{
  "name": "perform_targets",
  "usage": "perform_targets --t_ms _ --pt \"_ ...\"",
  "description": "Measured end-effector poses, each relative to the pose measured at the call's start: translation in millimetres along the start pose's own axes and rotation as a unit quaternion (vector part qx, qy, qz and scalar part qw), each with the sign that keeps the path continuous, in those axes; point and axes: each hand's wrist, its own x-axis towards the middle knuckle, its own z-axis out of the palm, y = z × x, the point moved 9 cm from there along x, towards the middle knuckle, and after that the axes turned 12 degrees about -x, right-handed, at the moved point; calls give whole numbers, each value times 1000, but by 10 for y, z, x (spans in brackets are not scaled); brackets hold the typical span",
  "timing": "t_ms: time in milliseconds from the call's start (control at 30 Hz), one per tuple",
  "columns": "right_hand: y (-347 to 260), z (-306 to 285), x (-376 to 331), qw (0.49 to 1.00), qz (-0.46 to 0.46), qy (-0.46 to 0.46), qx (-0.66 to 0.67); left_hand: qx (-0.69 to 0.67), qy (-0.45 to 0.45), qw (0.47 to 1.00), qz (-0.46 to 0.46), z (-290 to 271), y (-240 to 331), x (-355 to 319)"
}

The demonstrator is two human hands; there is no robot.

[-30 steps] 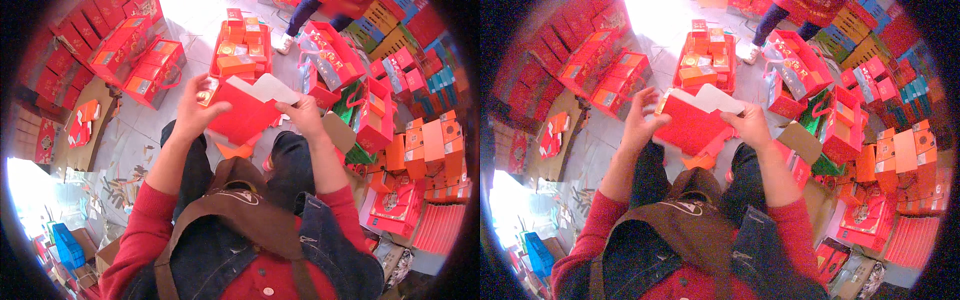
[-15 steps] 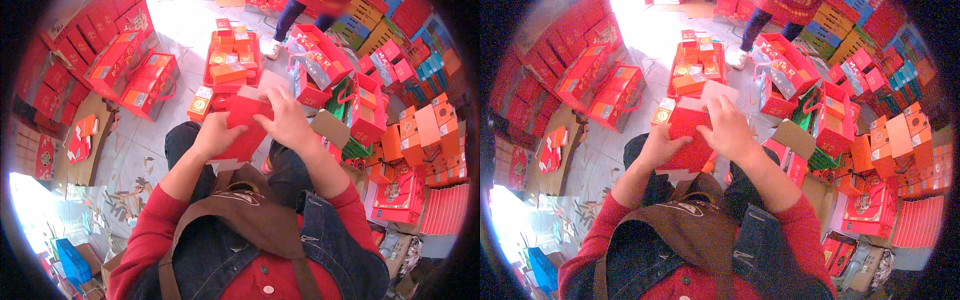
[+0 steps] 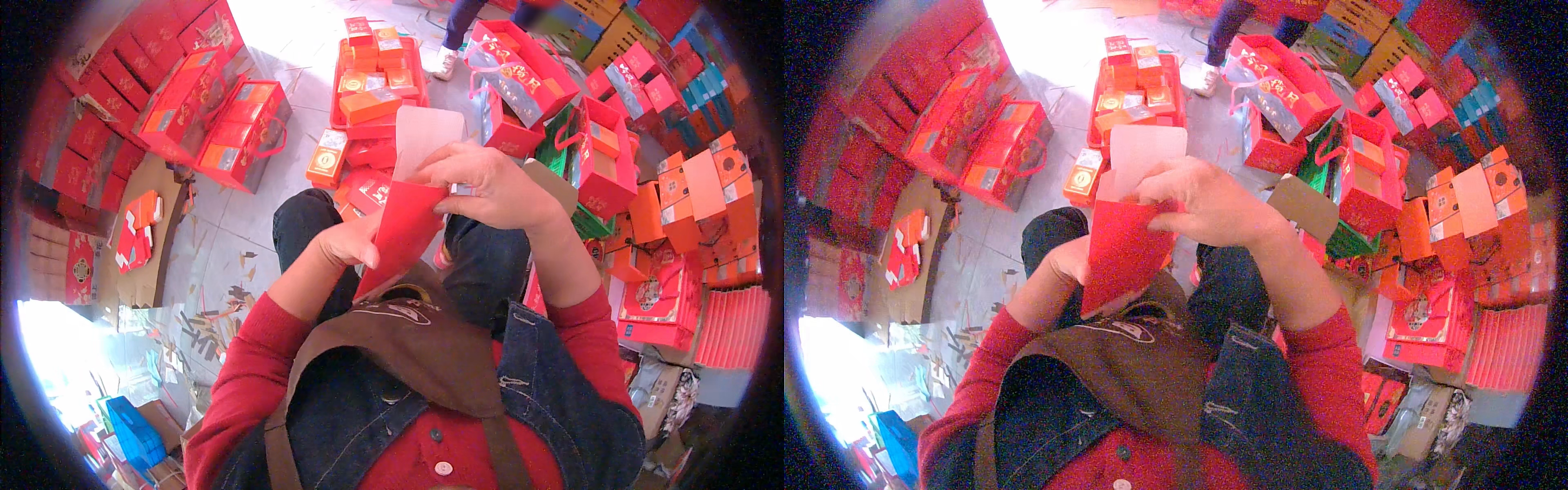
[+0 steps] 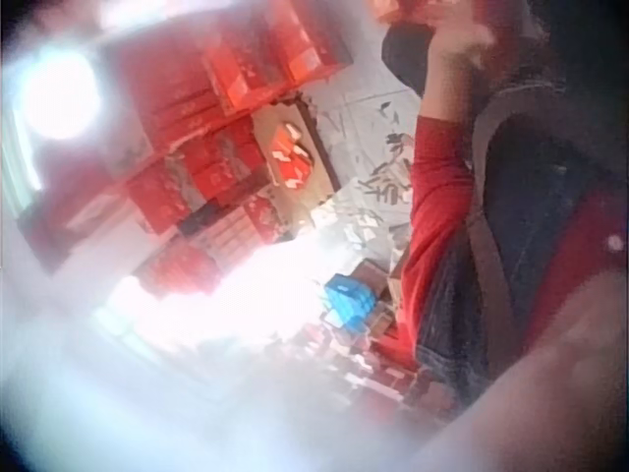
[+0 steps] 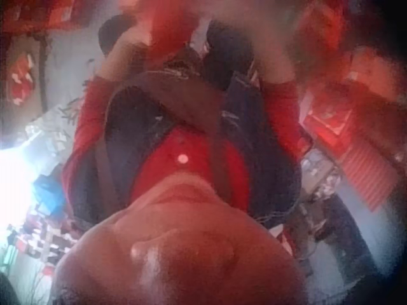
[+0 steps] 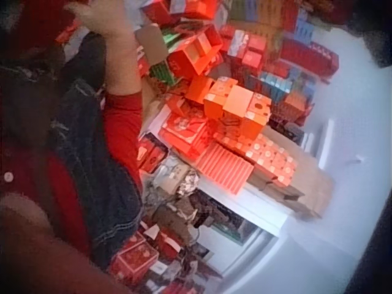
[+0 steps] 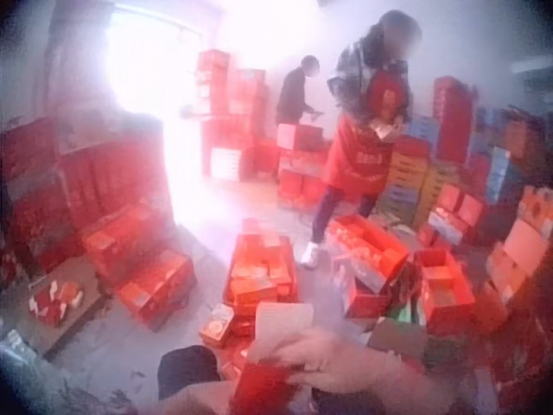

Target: The person sits on the floor and assembles red and orange cardboard boxes. They fold the flaps, insert white paper inserts, and close the boxes, stacking the finished ones nearby.

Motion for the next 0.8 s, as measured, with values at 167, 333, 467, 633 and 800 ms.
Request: perform_targets --t_ms 167,333,467,633,800 --pt "32 16 -66 999 -12 -22 28 -44 13 999 29 92 -86 61" --pt "-107 -8 -112 987 5 -125 -97 2 50 999 -13 227 53 40" --pt "-413 41 -79 952 -39 -207 -223 19 -49 998 39 474 130 56" --pt "-781 97 -162 936 -176 -284 -113 33 -76 991 -109 649 -192 -26" --pt "-811 475 -450 892 -131 -426 75 44 -78 984 -152 619 -363 -94"
